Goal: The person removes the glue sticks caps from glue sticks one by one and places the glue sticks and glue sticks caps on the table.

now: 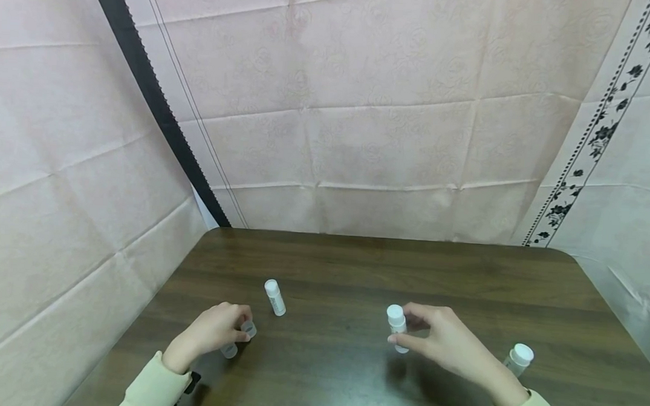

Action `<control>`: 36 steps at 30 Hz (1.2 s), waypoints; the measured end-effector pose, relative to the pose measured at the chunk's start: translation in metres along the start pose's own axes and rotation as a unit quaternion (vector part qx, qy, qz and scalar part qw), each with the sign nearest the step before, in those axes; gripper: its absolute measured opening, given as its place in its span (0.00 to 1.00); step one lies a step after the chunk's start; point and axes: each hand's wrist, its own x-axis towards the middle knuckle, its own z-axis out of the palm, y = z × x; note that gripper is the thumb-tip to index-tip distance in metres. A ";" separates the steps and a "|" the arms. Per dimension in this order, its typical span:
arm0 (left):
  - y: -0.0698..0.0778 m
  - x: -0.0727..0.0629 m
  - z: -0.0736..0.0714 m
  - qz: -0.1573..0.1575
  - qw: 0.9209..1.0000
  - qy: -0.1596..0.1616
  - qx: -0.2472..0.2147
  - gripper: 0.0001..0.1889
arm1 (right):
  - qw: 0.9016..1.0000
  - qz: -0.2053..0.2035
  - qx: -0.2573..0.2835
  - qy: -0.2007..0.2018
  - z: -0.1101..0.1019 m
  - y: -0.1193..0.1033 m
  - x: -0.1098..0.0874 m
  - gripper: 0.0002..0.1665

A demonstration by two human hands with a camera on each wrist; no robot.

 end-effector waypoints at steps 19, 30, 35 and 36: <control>0.006 0.003 0.000 -0.011 1.000 -0.008 0.014 0.11 | 0.994 0.082 -0.018 0.068 -0.023 0.007 -0.047 0.16; 0.009 0.008 0.000 -0.005 0.999 -0.001 0.038 0.11 | 0.992 0.082 -0.053 0.078 -0.031 0.014 -0.074 0.20; 0.010 0.006 0.002 -0.014 0.999 -0.002 0.050 0.12 | 0.992 0.087 -0.068 0.055 -0.034 0.017 -0.084 0.19; 0.010 0.005 0.002 -0.015 0.999 -0.001 0.052 0.13 | 0.992 0.086 -0.071 0.053 -0.034 0.018 -0.086 0.19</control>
